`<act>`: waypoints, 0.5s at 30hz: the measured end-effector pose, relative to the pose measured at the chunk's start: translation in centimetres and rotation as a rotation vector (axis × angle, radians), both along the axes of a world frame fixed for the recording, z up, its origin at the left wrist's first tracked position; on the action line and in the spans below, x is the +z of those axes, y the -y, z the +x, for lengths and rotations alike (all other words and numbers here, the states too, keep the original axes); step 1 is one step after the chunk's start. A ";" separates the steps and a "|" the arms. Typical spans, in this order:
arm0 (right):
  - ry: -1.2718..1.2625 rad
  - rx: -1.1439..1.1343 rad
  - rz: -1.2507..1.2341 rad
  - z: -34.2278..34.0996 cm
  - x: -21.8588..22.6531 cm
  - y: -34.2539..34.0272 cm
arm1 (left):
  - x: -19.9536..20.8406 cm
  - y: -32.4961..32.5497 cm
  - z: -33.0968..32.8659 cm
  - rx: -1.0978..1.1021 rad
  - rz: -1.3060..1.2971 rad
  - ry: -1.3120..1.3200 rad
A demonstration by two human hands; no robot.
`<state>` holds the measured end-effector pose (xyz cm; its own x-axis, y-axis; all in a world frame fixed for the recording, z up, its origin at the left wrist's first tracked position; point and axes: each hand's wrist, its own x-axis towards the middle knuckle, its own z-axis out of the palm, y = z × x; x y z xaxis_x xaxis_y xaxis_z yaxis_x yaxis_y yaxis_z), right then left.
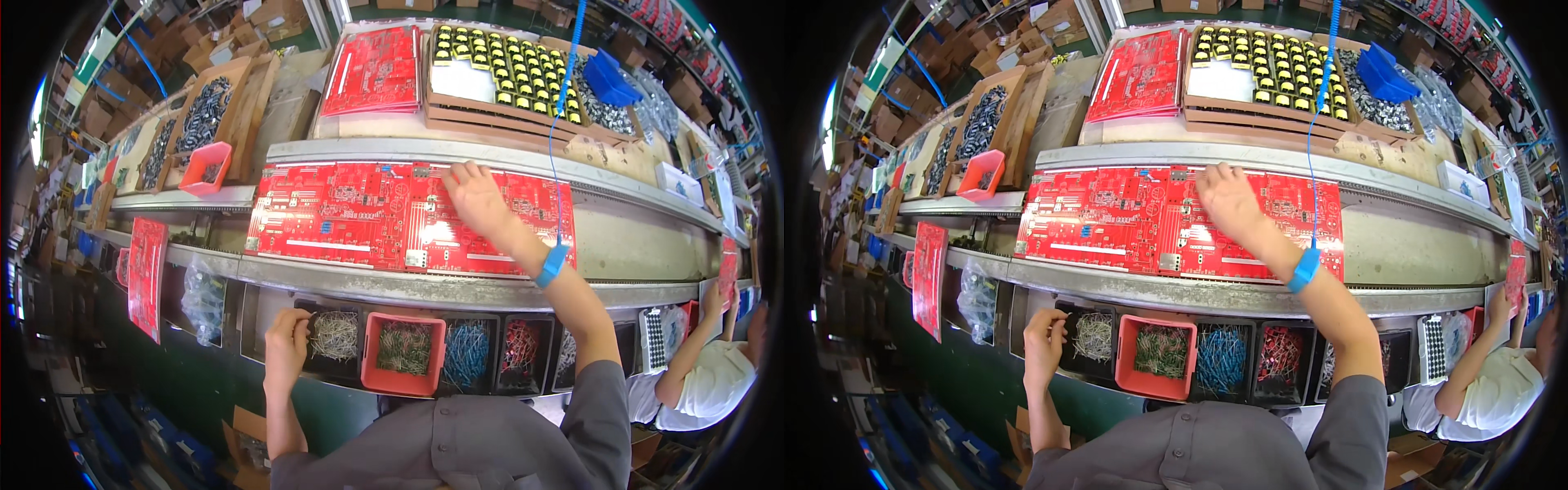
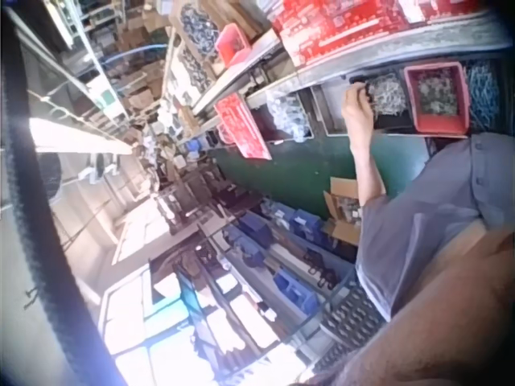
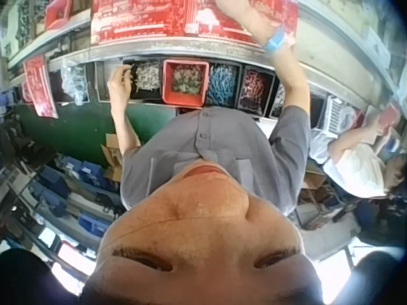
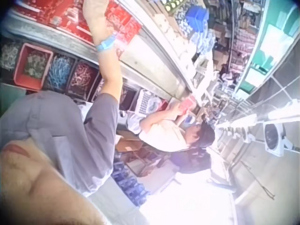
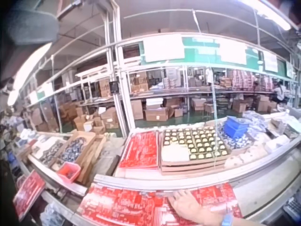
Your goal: The person places circuit boards onto the conveyor track, rearranges component bins on the workstation, and inserts electronic components from the bins into the boards by hand.
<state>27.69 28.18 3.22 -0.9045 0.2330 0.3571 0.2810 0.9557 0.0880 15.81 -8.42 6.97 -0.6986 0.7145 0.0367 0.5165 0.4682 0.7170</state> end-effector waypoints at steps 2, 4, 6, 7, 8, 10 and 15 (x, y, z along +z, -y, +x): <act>-0.068 0.124 -0.216 -0.1 1.7 3.7 | 0.1 -0.2 -0.9 -0.014 0.044 -0.018; 0.000 0.396 -0.414 0.0 2.7 8.0 | 1.0 -2.0 -1.5 -0.047 0.090 -0.011; 0.236 0.619 -0.513 -0.3 4.6 13.3 | 1.4 -4.7 -3.0 -0.212 0.112 -0.273; 0.200 0.708 -0.550 -0.4 5.1 15.5 | 1.7 -7.0 -3.3 -0.260 0.163 -0.280; 0.254 0.763 -0.541 -0.8 3.6 17.9 | 2.0 -9.5 -3.1 -0.308 0.211 -0.286; 0.369 0.848 -0.506 -1.8 1.9 21.3 | 2.0 -14.2 -2.9 -0.396 0.264 -0.299; 0.553 0.839 -0.470 -4.3 -0.4 26.4 | -1.3 -23.0 -3.5 -0.492 0.383 -0.476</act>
<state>23.35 1.79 2.79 -0.8461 -0.5220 -0.1079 -0.4371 0.7953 -0.4201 12.28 14.53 5.72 -0.1520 0.8151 0.5590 0.8925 -0.1298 0.4320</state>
